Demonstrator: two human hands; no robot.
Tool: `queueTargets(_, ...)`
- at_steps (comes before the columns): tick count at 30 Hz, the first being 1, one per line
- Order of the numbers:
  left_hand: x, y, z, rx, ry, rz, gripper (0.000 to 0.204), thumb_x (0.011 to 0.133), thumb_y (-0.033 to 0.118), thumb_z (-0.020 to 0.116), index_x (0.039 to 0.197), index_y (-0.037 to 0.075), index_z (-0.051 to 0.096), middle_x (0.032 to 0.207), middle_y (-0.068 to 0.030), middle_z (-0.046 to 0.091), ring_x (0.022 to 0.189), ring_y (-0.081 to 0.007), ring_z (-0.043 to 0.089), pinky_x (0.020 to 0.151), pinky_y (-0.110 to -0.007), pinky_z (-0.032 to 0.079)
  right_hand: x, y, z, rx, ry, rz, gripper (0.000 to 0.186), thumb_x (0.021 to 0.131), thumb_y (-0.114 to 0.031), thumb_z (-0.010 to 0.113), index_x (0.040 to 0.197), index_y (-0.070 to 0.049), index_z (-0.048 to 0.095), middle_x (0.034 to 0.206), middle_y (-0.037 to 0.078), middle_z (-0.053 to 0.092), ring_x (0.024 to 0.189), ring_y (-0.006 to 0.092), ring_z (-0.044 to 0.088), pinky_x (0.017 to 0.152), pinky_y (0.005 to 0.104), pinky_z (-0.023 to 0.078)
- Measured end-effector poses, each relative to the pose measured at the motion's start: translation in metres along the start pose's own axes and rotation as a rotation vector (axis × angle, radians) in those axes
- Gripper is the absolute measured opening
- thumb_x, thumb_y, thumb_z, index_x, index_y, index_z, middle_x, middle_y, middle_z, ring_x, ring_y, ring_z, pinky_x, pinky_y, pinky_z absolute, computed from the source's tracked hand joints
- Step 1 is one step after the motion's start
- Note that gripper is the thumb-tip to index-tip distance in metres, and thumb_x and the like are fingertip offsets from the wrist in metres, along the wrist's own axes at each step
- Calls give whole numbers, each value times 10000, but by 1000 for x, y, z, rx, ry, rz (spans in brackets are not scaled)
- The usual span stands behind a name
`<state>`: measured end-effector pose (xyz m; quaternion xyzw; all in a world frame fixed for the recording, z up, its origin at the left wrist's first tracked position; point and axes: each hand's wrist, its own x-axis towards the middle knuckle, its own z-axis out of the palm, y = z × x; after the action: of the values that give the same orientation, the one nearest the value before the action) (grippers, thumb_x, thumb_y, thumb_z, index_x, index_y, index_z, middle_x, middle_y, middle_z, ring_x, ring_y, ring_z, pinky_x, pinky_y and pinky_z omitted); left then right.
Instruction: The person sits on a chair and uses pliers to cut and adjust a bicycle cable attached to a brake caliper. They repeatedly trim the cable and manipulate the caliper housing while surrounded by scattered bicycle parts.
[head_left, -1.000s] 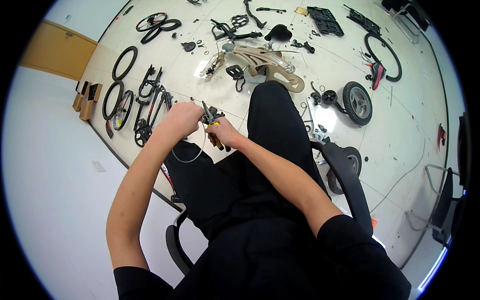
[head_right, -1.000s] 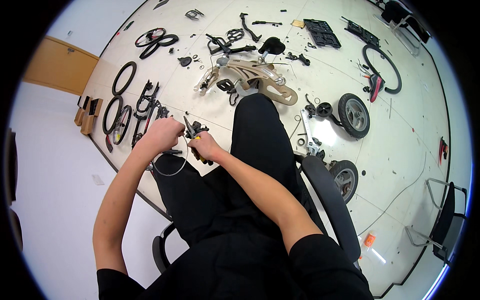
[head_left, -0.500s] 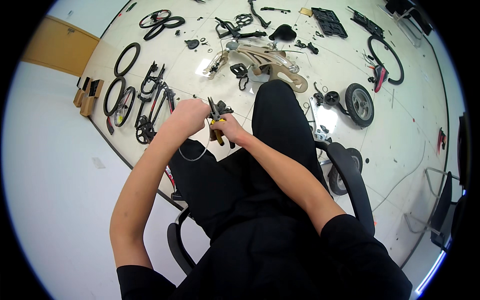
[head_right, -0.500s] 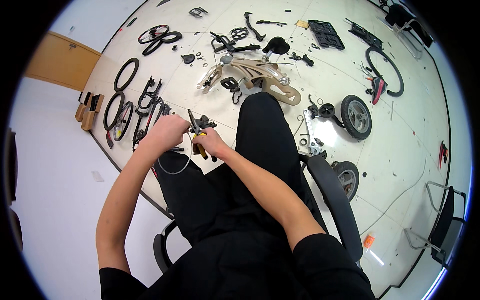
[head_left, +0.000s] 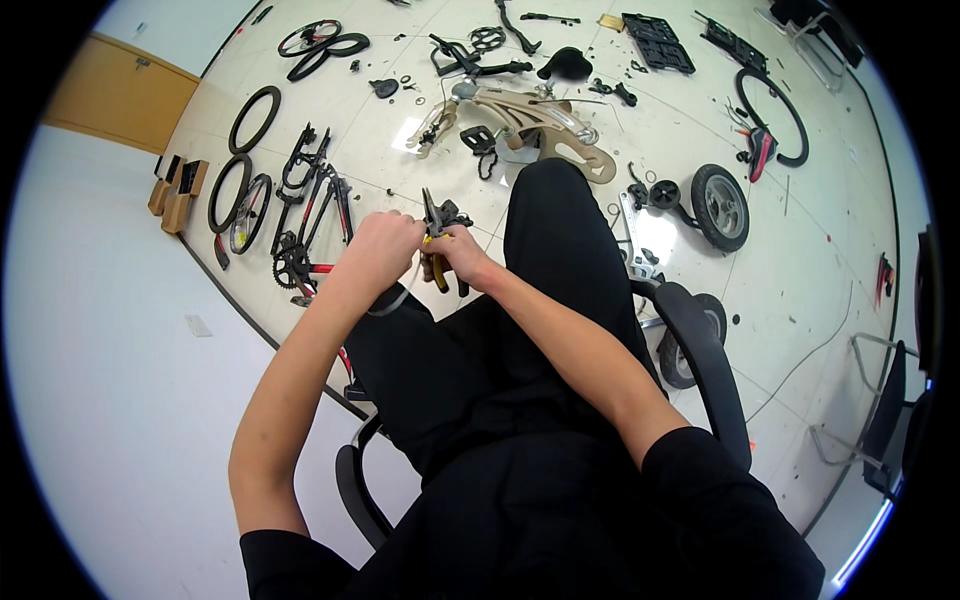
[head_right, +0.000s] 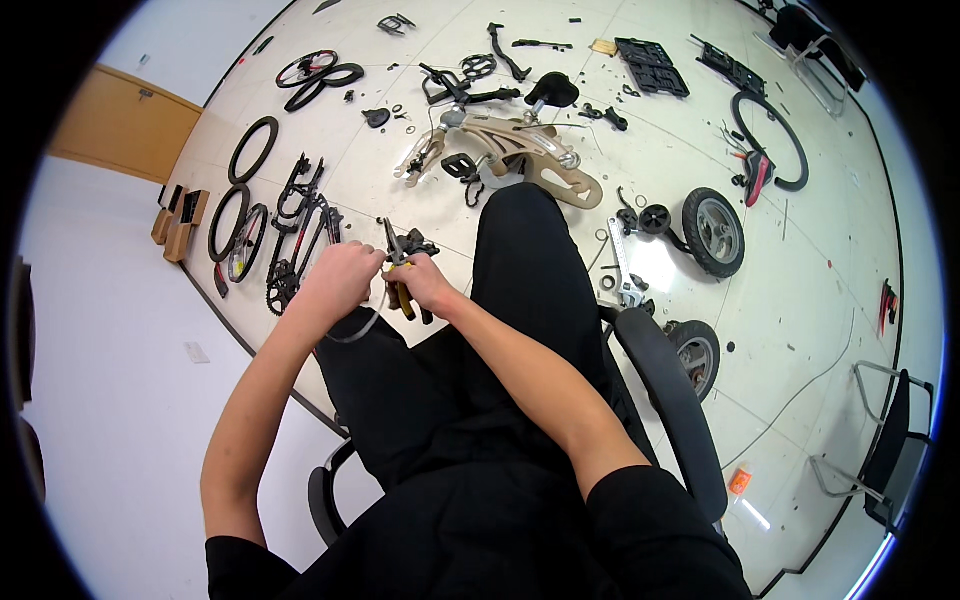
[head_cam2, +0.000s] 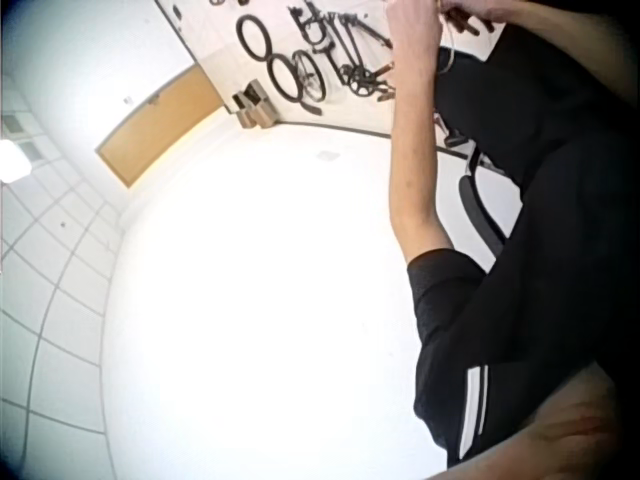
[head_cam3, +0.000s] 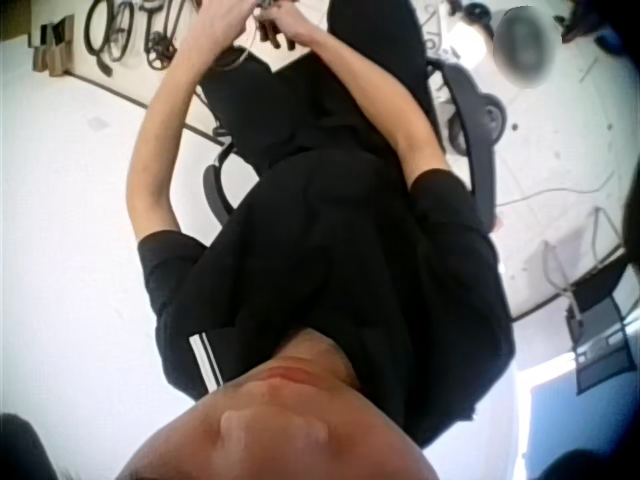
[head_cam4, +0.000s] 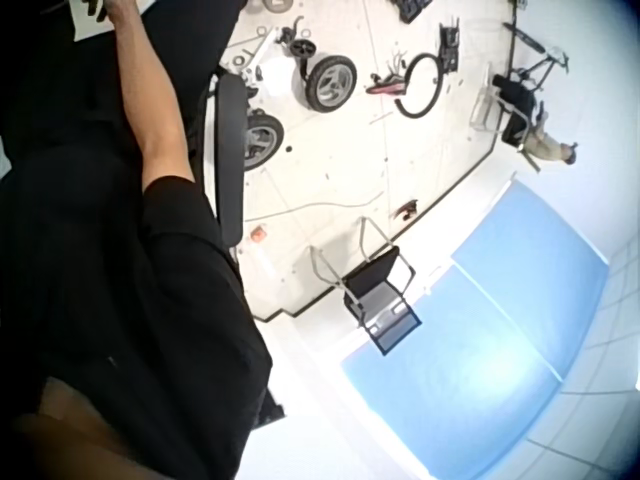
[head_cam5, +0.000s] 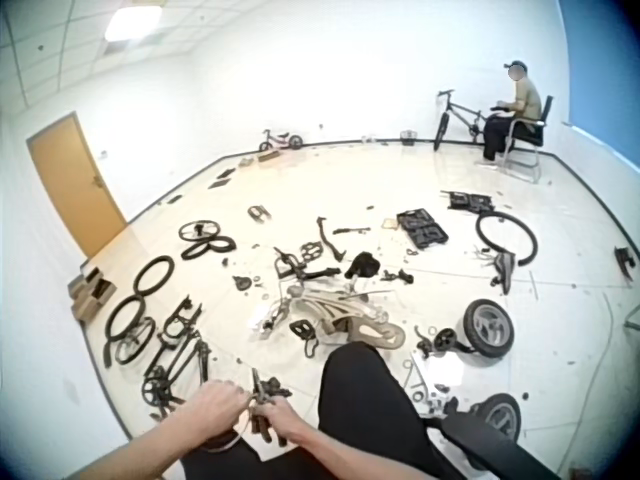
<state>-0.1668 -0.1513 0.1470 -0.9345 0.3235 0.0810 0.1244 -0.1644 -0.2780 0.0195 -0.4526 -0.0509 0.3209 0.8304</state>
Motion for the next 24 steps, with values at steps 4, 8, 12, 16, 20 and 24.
queueTargets(4,-9,10,0,158,66,38,128,655,45,624,776,37,583,754,-91,618,760,-244,612,668,-342,494,-5,-6,5,56,-40,82,203,827,-114,516,658,-2,510,620,130,574,511,224,589,483,351,490)
queueTargets(8,-17,9,8,311,74,117,88,692,100,592,754,39,579,725,-73,603,747,-219,601,659,-320,481,-7,-8,2,-8,-75,139,194,827,-116,531,709,35,567,675,142,620,574,230,631,565,348,530)
queueTargets(12,-23,4,14,319,53,153,83,697,118,582,731,42,578,713,-72,593,745,-211,591,648,-315,469,1,4,2,-84,-109,148,229,852,-136,548,821,75,633,767,170,671,658,240,668,676,334,540)
queueTargets(16,-29,6,13,390,54,180,79,695,120,580,721,45,578,709,-74,590,745,-211,589,638,-317,462,-1,9,6,-85,-109,221,222,848,-126,536,732,53,595,671,157,633,542,241,633,546,340,527)
queueTargets(20,-24,9,10,382,75,152,79,694,114,589,729,44,583,707,-72,589,742,-211,589,640,-320,462,-5,5,11,-80,-32,156,226,831,-93,505,630,8,494,576,124,565,441,232,570,417,353,474)
queueTargets(24,-19,10,8,350,70,147,80,699,107,596,741,39,589,711,-74,595,738,-214,592,646,-317,466,-3,6,7,-99,-18,87,187,825,-85,513,676,27,533,602,138,590,450,228,572,434,342,479)
